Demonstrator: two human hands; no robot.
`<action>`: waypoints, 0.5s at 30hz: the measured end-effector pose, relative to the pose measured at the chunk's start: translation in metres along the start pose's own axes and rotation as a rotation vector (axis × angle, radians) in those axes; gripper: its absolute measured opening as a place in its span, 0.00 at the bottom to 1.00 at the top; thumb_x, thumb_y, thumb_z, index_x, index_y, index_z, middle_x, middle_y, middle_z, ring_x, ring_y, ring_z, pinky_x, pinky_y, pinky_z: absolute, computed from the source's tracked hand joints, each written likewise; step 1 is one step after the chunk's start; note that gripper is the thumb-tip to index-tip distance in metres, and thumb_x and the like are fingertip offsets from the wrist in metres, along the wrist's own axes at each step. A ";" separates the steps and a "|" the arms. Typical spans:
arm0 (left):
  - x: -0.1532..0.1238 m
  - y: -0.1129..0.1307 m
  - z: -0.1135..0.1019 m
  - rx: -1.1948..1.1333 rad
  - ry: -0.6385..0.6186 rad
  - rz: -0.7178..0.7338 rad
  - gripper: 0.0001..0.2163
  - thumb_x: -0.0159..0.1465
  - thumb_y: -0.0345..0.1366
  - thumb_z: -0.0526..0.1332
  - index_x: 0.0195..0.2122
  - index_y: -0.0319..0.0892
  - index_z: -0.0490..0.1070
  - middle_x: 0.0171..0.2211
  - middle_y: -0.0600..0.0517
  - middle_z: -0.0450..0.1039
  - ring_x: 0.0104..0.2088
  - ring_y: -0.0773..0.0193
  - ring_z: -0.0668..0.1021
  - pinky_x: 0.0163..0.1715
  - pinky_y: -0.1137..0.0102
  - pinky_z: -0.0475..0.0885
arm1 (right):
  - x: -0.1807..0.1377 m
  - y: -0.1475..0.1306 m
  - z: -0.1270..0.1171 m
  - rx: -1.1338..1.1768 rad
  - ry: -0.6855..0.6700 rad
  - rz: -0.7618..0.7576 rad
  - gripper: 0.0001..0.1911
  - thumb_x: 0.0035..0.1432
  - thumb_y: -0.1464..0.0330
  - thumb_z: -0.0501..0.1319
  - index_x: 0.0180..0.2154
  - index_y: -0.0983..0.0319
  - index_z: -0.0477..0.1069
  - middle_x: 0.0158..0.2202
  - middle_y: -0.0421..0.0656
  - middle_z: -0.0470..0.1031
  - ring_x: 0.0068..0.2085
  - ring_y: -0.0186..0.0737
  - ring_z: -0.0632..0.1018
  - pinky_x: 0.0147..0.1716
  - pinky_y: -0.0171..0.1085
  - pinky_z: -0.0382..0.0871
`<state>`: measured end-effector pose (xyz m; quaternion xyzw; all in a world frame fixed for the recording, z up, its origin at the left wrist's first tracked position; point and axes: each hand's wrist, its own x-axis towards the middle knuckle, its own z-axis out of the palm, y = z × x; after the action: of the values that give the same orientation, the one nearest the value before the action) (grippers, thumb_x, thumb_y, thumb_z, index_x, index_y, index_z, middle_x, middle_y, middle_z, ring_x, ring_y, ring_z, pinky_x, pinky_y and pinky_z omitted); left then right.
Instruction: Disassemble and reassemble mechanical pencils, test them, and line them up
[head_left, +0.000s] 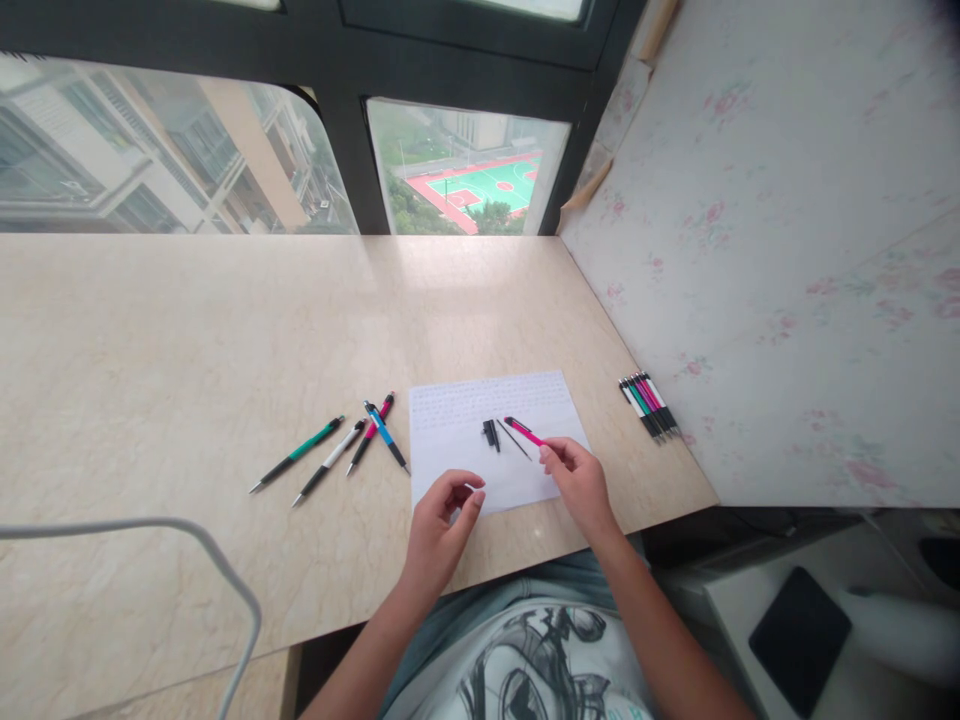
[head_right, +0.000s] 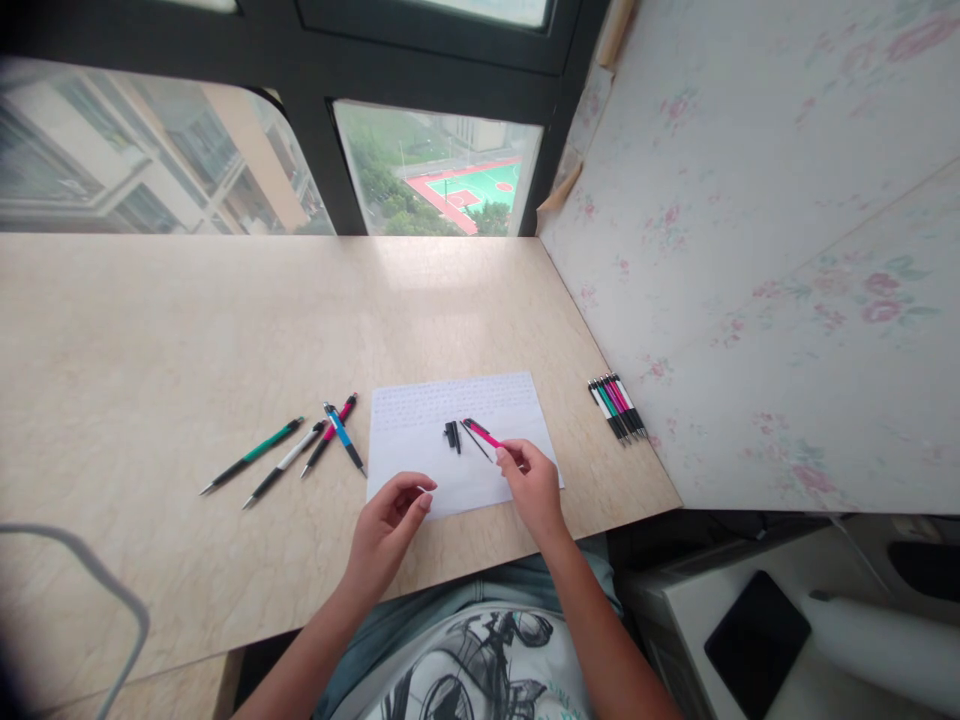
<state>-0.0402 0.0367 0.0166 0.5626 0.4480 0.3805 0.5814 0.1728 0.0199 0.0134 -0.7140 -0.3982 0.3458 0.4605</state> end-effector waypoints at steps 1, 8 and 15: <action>0.000 0.000 0.001 0.004 -0.007 -0.005 0.07 0.63 0.38 0.60 0.40 0.42 0.71 0.32 0.51 0.72 0.32 0.64 0.73 0.33 0.71 0.69 | 0.003 0.004 -0.004 -0.082 0.045 -0.030 0.15 0.58 0.58 0.60 0.37 0.63 0.75 0.30 0.45 0.77 0.30 0.41 0.76 0.31 0.37 0.69; -0.002 0.001 0.003 -0.023 -0.030 -0.014 0.07 0.64 0.39 0.60 0.39 0.42 0.72 0.32 0.51 0.73 0.32 0.63 0.74 0.34 0.70 0.70 | 0.008 0.013 -0.006 -0.611 0.161 -0.315 0.10 0.59 0.66 0.57 0.38 0.61 0.76 0.32 0.45 0.78 0.32 0.41 0.76 0.34 0.37 0.67; -0.003 0.004 0.005 -0.062 -0.005 -0.028 0.09 0.63 0.40 0.60 0.40 0.42 0.71 0.36 0.49 0.74 0.34 0.62 0.75 0.35 0.68 0.71 | 0.004 0.011 -0.002 -0.729 0.149 -0.358 0.08 0.59 0.68 0.58 0.40 0.60 0.75 0.32 0.42 0.77 0.30 0.38 0.74 0.31 0.35 0.63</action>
<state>-0.0355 0.0328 0.0206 0.5388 0.4424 0.3847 0.6050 0.1796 0.0199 0.0033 -0.7728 -0.5781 0.0437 0.2580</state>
